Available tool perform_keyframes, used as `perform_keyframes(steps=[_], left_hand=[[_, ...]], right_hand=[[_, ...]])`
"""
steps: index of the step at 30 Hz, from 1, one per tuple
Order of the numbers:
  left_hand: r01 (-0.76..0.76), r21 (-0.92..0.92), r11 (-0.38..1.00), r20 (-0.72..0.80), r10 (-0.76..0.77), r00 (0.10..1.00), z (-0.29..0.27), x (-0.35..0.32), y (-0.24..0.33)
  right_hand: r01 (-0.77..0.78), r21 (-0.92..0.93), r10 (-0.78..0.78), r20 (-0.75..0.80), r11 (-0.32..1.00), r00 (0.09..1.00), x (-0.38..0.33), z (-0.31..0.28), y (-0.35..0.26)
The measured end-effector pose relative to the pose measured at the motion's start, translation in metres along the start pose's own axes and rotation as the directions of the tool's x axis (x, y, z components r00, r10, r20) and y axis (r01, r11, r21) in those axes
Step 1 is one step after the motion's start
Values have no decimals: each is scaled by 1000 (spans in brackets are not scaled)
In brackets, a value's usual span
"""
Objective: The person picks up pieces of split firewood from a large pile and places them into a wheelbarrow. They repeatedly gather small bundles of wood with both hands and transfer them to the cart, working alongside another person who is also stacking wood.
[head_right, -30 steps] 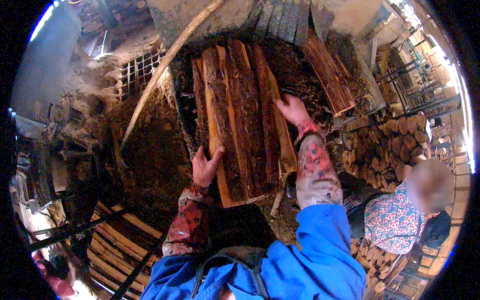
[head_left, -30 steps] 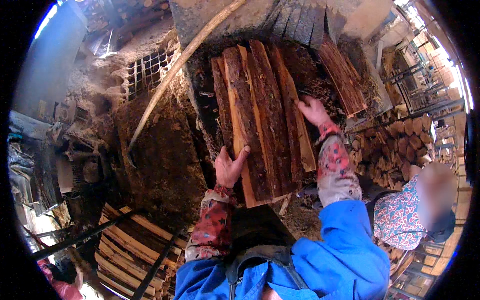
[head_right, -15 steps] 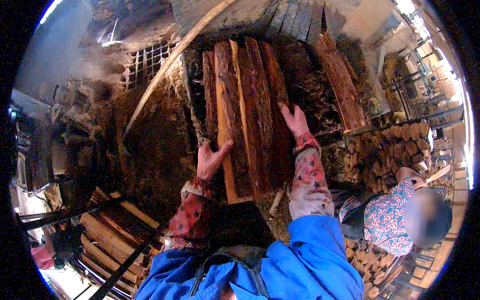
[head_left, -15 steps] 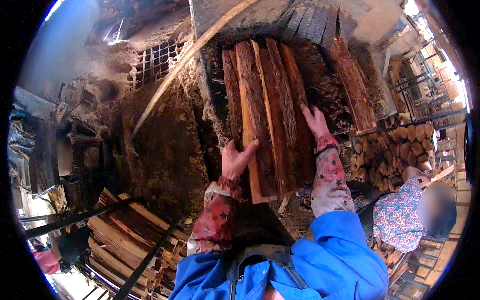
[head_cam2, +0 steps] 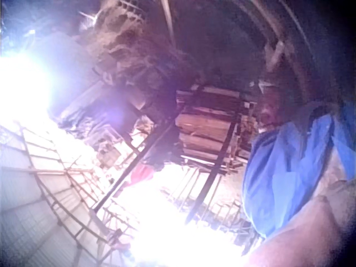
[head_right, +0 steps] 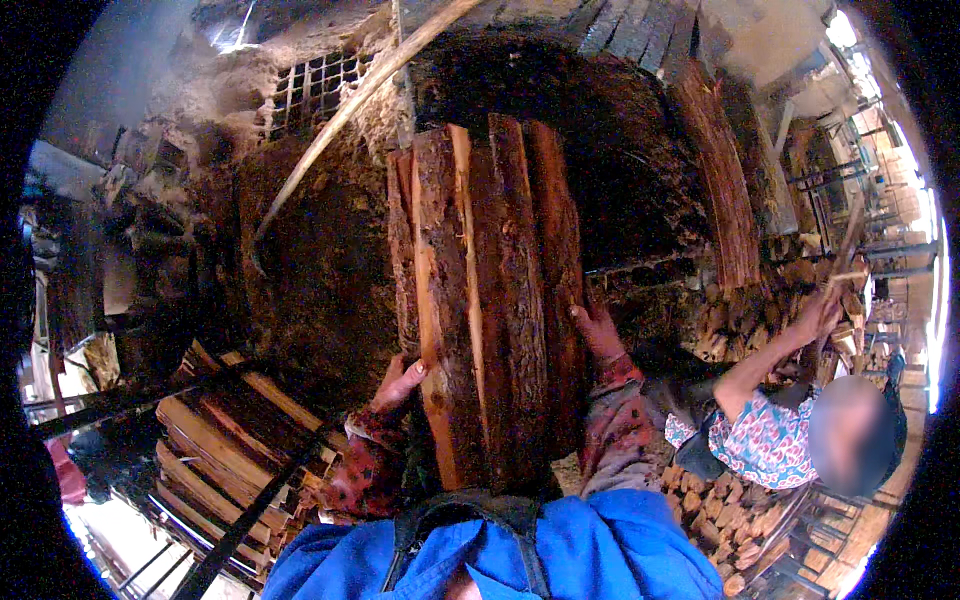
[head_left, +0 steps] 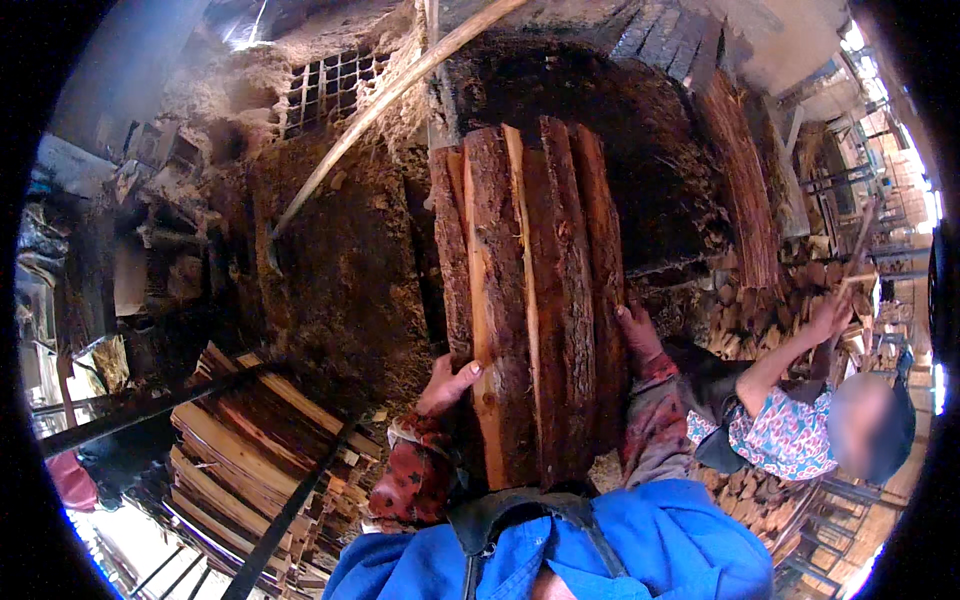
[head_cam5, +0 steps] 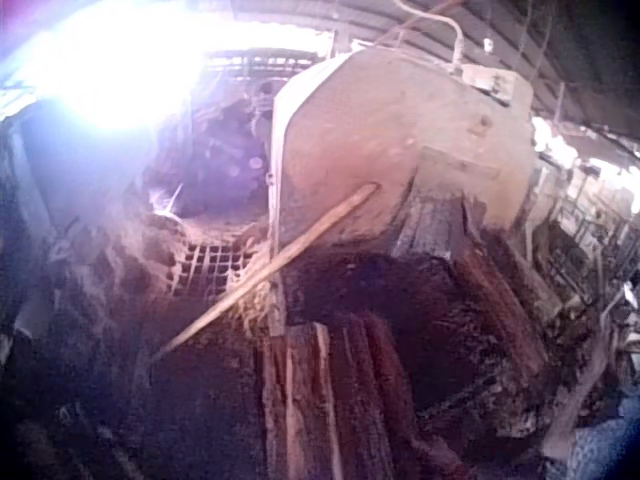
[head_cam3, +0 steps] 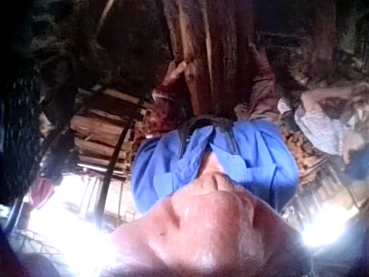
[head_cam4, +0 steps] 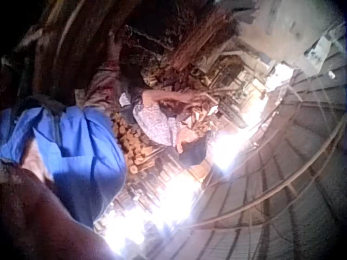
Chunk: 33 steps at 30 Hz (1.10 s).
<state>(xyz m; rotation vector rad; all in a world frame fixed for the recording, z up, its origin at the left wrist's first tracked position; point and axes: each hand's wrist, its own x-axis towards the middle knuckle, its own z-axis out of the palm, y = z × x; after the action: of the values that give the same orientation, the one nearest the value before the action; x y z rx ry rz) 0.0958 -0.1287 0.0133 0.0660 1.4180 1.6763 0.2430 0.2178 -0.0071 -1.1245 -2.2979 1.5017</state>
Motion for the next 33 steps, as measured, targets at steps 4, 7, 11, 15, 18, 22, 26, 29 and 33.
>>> perform_keyframes(steps=[4, 7, 11, 15, 18, 22, 26, 29, 33], left_hand=[[54, 105, 993, -116, -41, 992, 4, 2, 0], [125, 94, 988, -141, -111, 984, 12, 2, 6], [176, 27, 984, -201, -167, 965, 34, -2, 9], [60, -255, 965, -309, -141, 941, 65, -12, 10], [20, -693, 721, -93, -117, 989, 82, -19, 15], [-46, -602, 797, -123, -36, 992, 96, -21, 17], [-2, -467, 884, -308, -160, 938, 112, -28, 2], [-12, -416, 909, -419, -180, 890, 119, -37, -6], [141, -486, 863, -374, -351, 858, 134, -48, -6]], right_hand=[[-219, 387, 117, 270, 896, 956, -3, 2, 24], [-182, 355, 74, 297, 917, 952, 0, 2, 21], [-370, 473, 235, 321, 799, 918, -4, 9, -8], [-398, 438, 255, 349, 806, 902, -17, 3, -43], [-373, 364, 224, 390, 853, 893, -10, -2, -55], [-359, 351, 166, 475, 865, 864, 5, -3, -49], [-325, 347, 134, 475, 880, 870, 8, -6, -42], [-159, 484, -113, 486, 861, 867, 4, -12, -45], [-207, 423, -99, 596, 882, 797, 3, -27, -49]])
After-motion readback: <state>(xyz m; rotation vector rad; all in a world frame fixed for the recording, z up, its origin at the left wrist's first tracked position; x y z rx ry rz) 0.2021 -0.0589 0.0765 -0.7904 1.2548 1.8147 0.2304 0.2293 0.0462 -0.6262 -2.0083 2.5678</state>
